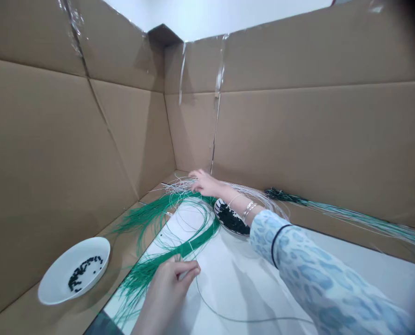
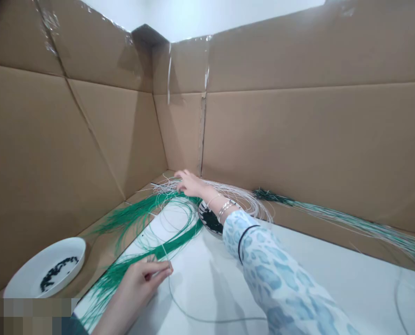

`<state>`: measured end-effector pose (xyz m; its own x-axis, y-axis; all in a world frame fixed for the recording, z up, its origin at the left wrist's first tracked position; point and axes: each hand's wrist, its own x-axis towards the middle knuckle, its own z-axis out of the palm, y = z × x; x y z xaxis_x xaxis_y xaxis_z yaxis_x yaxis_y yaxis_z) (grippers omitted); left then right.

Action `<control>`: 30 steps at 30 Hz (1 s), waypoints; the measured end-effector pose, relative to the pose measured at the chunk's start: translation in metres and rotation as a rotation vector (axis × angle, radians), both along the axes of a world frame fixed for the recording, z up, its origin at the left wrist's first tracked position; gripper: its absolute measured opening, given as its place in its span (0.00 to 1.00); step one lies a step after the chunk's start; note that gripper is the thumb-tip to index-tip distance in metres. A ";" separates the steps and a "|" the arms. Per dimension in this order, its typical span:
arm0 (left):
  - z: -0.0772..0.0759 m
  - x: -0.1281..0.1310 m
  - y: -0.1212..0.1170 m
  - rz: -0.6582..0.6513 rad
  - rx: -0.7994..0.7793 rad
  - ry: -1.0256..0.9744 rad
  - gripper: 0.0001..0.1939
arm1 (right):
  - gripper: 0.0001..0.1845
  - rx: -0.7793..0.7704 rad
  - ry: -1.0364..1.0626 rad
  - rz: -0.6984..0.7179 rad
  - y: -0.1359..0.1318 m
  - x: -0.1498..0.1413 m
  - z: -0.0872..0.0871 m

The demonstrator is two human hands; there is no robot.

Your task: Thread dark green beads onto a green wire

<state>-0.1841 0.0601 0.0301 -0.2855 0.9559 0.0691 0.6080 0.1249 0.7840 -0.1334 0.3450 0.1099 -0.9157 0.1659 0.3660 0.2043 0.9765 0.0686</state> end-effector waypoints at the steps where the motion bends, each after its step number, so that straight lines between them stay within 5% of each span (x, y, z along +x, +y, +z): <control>1: 0.000 0.002 -0.001 -0.002 -0.022 0.017 0.16 | 0.17 -0.030 -0.039 0.007 0.005 0.001 -0.018; 4: -0.001 0.003 -0.005 0.014 -0.079 0.060 0.16 | 0.15 -0.102 -0.091 -0.033 0.021 0.007 -0.044; 8: -0.003 -0.004 -0.012 0.065 -0.151 0.111 0.15 | 0.18 -0.157 -0.075 -0.047 0.017 0.004 -0.041; 13: 0.003 -0.007 -0.015 0.016 -0.310 0.150 0.16 | 0.21 -0.212 -0.181 0.265 -0.056 -0.017 -0.044; 17: 0.011 -0.008 -0.019 0.097 -0.274 0.193 0.15 | 0.14 -0.236 -0.347 0.422 -0.101 -0.013 -0.052; 30: -0.011 -0.029 0.012 0.209 0.144 0.059 0.14 | 0.14 -0.233 -0.330 0.075 -0.087 0.068 -0.049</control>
<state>-0.2132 0.0721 0.0194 -0.4675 0.8555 0.2228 0.6261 0.1425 0.7666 -0.0657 0.2579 0.0611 -0.9904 0.1376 0.0112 0.1356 0.9850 -0.1063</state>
